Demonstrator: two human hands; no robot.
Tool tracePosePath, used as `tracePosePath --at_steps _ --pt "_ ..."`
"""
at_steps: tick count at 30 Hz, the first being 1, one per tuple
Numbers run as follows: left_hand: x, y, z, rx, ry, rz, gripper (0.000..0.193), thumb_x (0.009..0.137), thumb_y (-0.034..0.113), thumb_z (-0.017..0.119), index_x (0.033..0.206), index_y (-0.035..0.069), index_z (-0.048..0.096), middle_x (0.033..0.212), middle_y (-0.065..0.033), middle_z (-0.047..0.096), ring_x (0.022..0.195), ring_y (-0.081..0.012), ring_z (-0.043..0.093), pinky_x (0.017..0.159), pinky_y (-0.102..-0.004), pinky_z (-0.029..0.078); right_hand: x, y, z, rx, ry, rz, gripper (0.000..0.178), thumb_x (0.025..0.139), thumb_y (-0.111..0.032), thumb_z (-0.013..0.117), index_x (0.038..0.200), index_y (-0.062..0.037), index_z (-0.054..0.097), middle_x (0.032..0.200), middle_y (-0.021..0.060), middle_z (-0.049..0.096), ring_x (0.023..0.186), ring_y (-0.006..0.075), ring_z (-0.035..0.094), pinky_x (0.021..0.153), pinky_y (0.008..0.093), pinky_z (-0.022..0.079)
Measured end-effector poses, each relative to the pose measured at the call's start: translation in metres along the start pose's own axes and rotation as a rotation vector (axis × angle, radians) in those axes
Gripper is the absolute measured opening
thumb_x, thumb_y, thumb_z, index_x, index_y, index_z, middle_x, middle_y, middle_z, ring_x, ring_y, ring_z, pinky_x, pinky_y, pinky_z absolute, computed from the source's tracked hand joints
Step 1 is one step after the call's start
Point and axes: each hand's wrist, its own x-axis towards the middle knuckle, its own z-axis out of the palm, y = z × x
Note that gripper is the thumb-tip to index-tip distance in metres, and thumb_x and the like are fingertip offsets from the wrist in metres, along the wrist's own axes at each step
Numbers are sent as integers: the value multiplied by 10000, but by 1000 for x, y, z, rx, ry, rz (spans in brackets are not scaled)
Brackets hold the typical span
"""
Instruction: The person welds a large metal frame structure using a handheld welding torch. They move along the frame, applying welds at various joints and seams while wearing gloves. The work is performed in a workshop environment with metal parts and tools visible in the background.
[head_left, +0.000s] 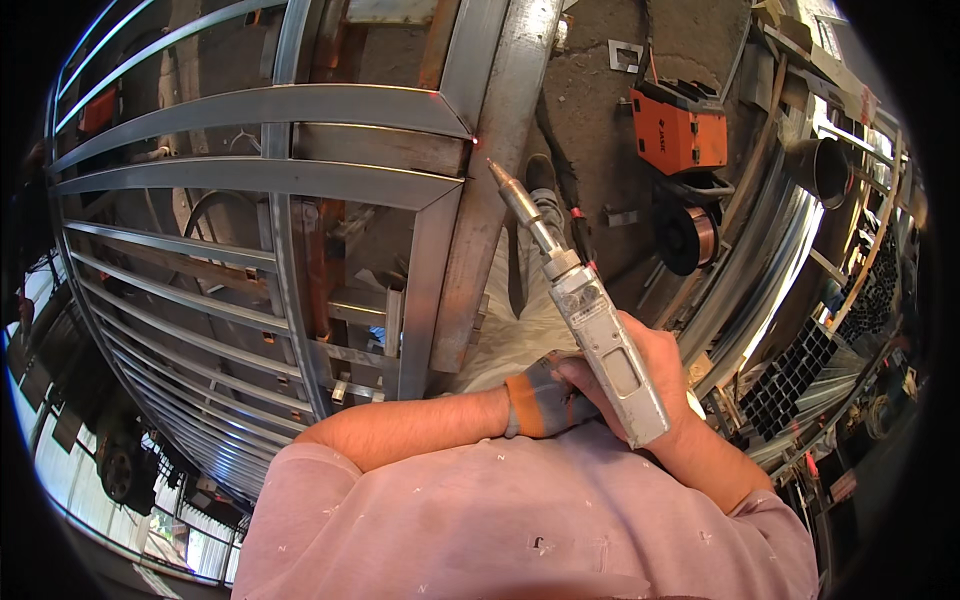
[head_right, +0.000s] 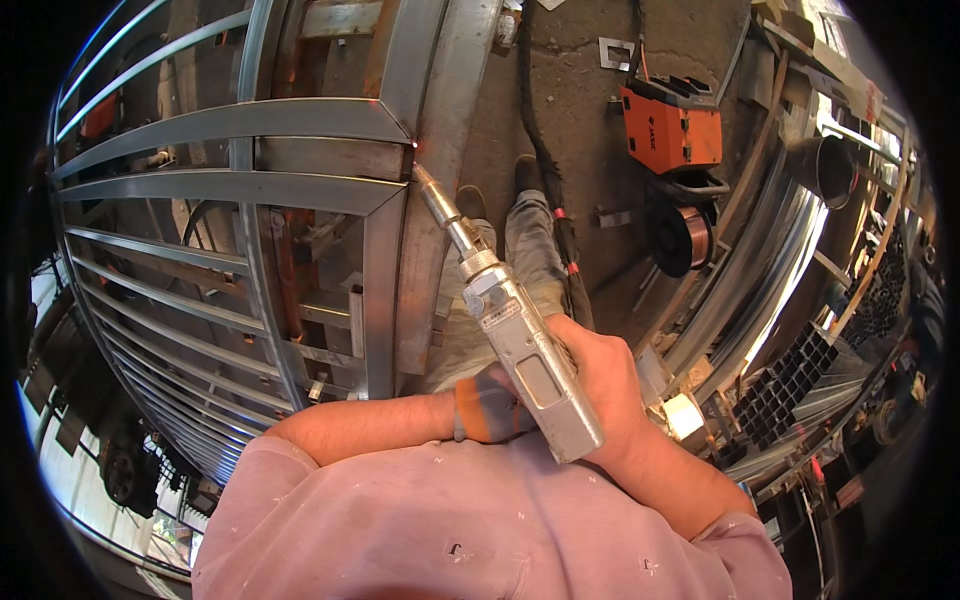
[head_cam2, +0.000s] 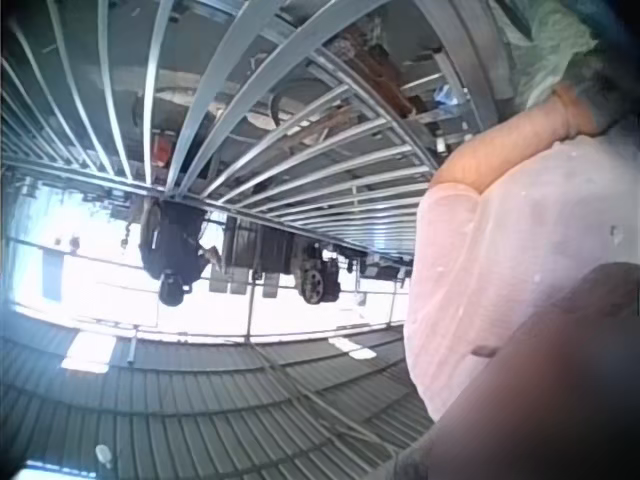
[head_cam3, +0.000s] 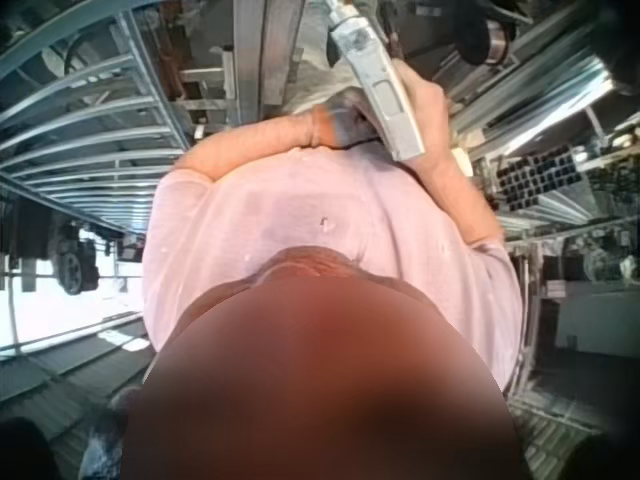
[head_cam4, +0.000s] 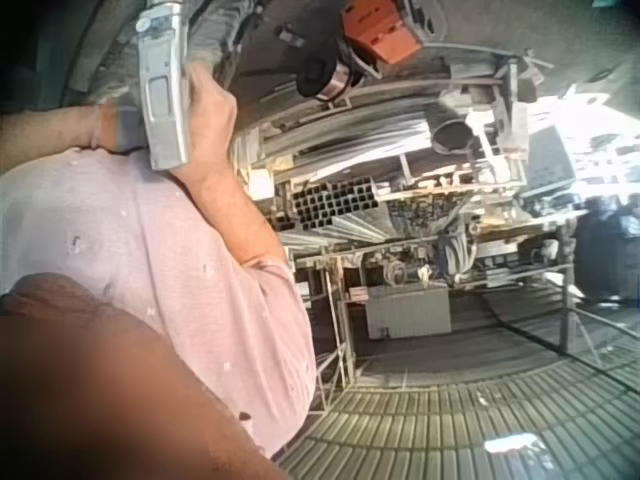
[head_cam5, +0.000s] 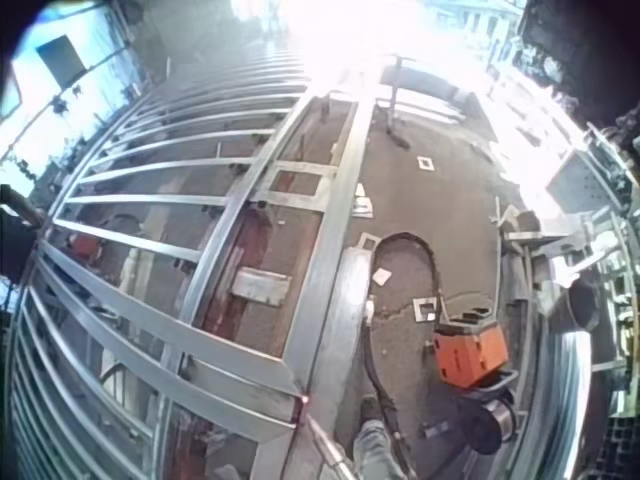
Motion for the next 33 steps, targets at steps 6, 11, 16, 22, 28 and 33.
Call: tracePosePath --at_steps 6,11,16,22,28,33 --pt "8 -21 2 -19 93 135 271 1087 143 684 1356 110 687 1295 -64 721 1230 -230 686 1065 -399 572 15 6 13 72 67 -97 384 903 -170 925 1191 -32 712 902 128 802 815 198 803 756 341 614" --pt "-10 -26 -7 141 187 198 316 1113 161 645 1427 122 634 1405 -81 664 1352 -225 615 1160 -406 516 22 8 20 -119 -8 -169 534 931 -161 906 1339 -19 592 991 105 772 931 224 785 829 369 611" --pt "-27 -23 -22 137 187 176 626 1091 188 716 1655 136 449 1641 -122 512 1554 -258 472 1298 -411 402 26 14 21 -279 -102 -276 697 938 -173 795 1499 39 440 1169 261 743 1081 455 754 928 492 599" --pt "-28 -54 -24 -53 166 72 716 1087 202 729 1702 101 378 1702 -130 449 1600 -281 417 1334 -438 352 30 22 32 -305 -66 -444 671 925 -124 742 1498 55 442 1180 300 704 1079 503 715 916 547 583" --pt "-32 -69 -29 22 161 162 670 1096 196 717 1682 88 410 1681 -133 482 1577 -271 457 1320 -427 389 29 22 38 -316 -46 -401 664 899 -86 751 1488 32 467 1156 297 712 1032 504 723 888 550 588" --pt "-37 -56 -33 -329 91 112 616 1093 190 725 1641 94 460 1627 -121 522 1521 -233 509 1262 -387 468 29 16 42 -291 -23 -373 614 891 -86 752 1443 19 505 1101 284 725 982 485 738 844 544 592"
